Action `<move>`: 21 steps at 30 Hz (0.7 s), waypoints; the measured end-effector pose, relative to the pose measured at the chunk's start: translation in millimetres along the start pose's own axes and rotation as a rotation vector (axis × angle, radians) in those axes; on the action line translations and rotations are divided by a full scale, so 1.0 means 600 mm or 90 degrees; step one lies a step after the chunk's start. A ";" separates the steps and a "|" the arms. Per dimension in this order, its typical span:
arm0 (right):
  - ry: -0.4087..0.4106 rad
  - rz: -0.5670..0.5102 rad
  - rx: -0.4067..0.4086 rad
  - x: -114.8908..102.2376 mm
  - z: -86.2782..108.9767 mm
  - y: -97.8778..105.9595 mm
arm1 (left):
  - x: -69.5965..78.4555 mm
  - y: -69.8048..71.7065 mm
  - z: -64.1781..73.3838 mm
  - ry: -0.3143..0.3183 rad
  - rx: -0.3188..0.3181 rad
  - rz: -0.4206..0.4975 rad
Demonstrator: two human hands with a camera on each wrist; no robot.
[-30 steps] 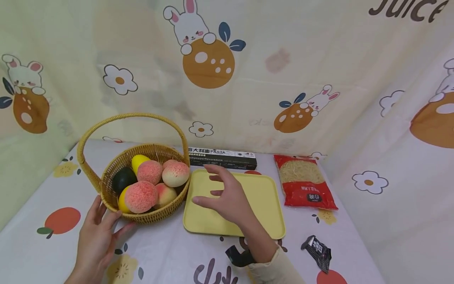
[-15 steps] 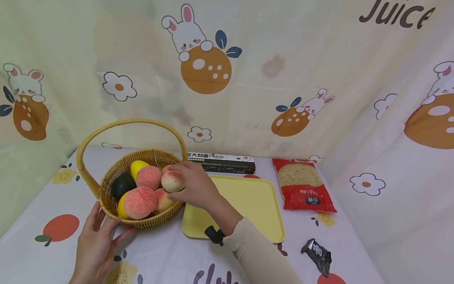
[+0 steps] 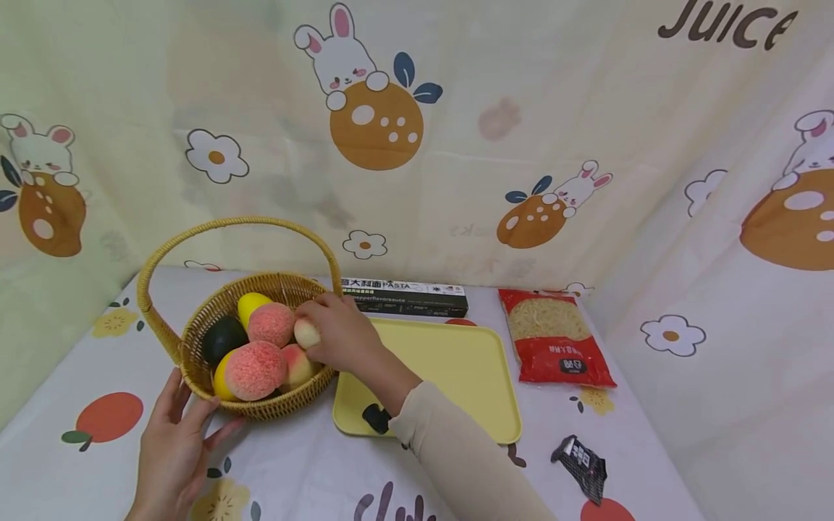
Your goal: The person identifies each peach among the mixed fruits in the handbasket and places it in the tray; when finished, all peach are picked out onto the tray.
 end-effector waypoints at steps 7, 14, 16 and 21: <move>0.019 -0.072 0.044 0.010 0.012 0.006 | -0.002 0.000 -0.002 0.002 0.002 -0.003; 0.044 -0.201 0.074 0.023 0.041 0.019 | -0.001 0.001 -0.003 0.005 0.007 -0.004; 0.050 -0.230 0.082 0.029 0.050 0.021 | -0.001 0.000 -0.003 0.005 0.009 -0.004; 0.058 -0.306 0.099 0.052 0.079 0.026 | -0.002 -0.001 -0.002 0.007 0.013 -0.010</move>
Point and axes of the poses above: each hand's wrist, its own z-axis away from the middle knuckle, its own y-axis out of the back of the hand, x = y × z, the point moved 8 cm from there along -z, towards the middle knuckle, and after that the axes turned 13 degrees about -x, right-handed, at the moved point
